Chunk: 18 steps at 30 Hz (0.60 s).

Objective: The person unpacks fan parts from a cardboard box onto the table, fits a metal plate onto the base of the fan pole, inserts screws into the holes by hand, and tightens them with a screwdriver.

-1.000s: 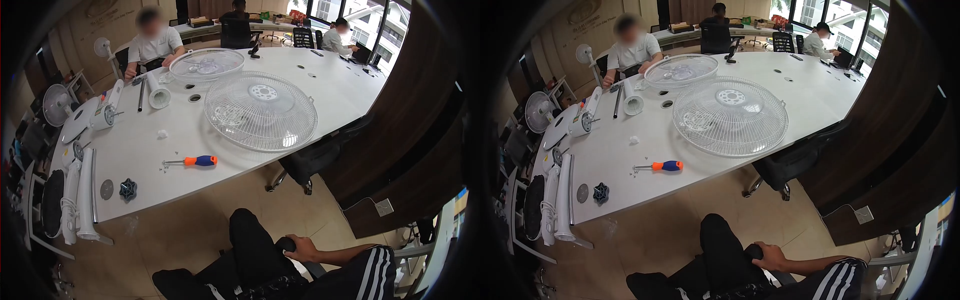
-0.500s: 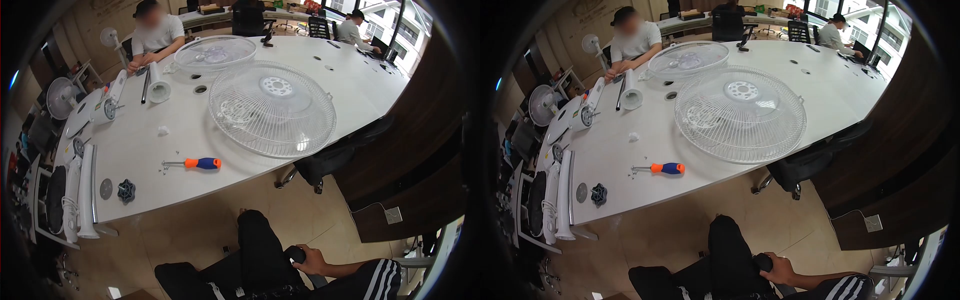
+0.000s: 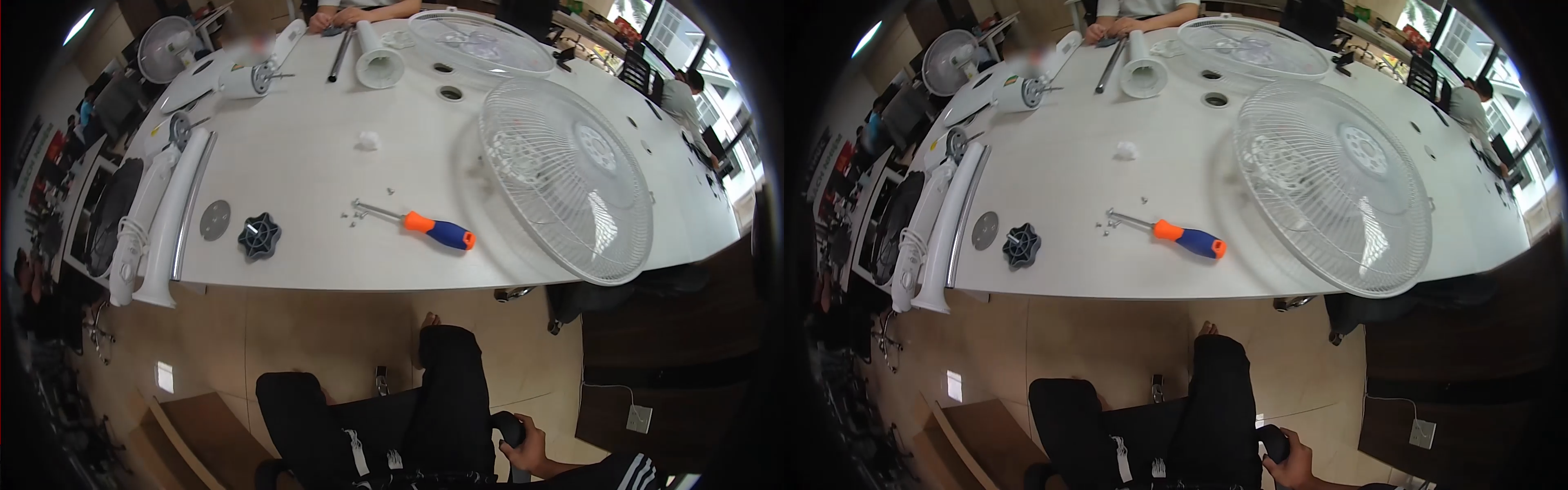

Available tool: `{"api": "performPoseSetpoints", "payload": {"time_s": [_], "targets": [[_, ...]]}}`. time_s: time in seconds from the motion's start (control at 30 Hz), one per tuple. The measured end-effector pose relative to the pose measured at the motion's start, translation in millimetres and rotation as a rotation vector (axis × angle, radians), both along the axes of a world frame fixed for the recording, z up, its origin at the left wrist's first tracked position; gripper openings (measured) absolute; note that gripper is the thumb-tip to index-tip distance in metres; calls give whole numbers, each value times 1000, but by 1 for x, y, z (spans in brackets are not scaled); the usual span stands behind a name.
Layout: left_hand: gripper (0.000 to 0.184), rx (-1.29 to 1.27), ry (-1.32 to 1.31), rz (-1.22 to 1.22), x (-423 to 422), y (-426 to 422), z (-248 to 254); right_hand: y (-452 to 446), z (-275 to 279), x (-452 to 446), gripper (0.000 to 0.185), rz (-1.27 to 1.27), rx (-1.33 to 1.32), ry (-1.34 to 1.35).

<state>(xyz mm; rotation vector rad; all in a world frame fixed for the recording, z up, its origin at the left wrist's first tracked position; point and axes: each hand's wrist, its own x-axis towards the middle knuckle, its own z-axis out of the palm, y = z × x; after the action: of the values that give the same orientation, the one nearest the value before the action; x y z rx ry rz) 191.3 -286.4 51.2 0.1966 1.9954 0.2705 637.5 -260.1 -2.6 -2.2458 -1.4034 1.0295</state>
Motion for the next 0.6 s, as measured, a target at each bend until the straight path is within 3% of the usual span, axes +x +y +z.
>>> {"api": "performPoseSetpoints", "payload": {"time_s": [0.4, 0.5, 0.57, 0.6], "targets": [[77, 38, -97, 157, 6, -33, 49, 10, -9, -8, 62, 10, 43, 99], [77, 70, -111, 4, -14, -46, 33, 16, -12, -11, 61, 59, 93, 49], [94, 40, -4, -398, -44, -88, 0, 18, -10, -14, 60, 87, 87, 21], [94, 38, 3, -383, -46, -84, 7, 21, -9, -18, 60, 103, 90, -8]]}}
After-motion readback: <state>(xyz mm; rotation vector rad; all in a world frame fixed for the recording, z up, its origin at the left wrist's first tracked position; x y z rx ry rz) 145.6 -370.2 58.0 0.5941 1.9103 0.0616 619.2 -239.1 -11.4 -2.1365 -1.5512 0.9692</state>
